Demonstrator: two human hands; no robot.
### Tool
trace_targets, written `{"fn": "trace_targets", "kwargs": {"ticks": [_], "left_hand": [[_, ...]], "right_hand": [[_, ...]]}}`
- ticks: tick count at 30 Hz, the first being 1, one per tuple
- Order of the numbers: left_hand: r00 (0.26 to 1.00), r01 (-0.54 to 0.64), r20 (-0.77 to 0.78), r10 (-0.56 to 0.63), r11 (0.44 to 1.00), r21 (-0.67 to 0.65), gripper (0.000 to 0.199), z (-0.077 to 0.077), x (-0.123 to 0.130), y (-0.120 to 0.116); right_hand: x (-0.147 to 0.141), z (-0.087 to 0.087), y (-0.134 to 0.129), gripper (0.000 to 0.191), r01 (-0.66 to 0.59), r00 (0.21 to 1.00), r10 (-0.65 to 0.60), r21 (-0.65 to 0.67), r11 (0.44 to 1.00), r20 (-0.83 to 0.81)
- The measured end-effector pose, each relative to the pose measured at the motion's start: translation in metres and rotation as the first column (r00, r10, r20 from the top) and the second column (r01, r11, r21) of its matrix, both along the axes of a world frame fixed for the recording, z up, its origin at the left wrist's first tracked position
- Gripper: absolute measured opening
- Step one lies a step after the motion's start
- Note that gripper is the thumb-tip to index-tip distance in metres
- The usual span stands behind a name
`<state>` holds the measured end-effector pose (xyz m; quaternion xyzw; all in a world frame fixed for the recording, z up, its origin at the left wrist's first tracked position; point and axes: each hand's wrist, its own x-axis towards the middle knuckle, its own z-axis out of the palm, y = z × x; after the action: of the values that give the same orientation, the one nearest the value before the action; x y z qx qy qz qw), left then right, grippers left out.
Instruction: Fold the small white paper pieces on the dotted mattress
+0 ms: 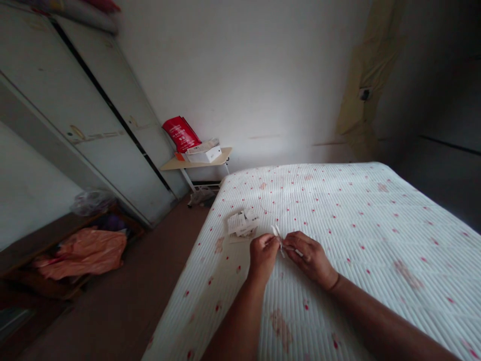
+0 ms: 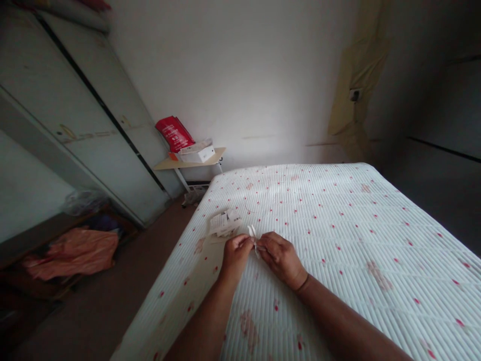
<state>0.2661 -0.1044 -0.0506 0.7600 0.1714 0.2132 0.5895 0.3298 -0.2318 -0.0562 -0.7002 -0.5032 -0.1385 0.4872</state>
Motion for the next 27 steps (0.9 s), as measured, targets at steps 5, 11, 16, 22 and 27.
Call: {"fn": "trace_targets", "kwargs": {"ticks": [5,11,16,22,27], "left_hand": [[1.000,0.022,0.015,-0.023,1.000,0.008,0.023,-0.001,0.000,0.002],[0.998,0.061,0.010,-0.061,0.997,0.044,0.024,-0.002,-0.001,0.003],[0.997,0.079,-0.016,-0.077,0.984,0.157,0.022,-0.006,0.000,0.004],[0.989,0.146,-0.045,-0.141,0.974,0.171,0.024,-0.009,0.001,0.006],[0.986,0.163,-0.060,-0.158,0.982,0.098,0.024,-0.005,-0.001,0.005]], "right_hand": [[0.001,0.002,-0.002,0.018,-0.013,1.000,0.013,0.003,1.000,0.006],[0.008,0.000,-0.005,0.021,-0.041,0.999,0.040,-0.029,0.999,-0.023],[0.017,0.003,-0.009,0.018,-0.161,0.977,0.143,-0.106,0.981,-0.159],[0.019,0.008,-0.011,0.016,-0.219,0.923,0.156,-0.149,0.964,-0.351],[0.018,0.004,-0.009,0.017,-0.212,0.833,0.133,-0.087,0.974,-0.536]]}}
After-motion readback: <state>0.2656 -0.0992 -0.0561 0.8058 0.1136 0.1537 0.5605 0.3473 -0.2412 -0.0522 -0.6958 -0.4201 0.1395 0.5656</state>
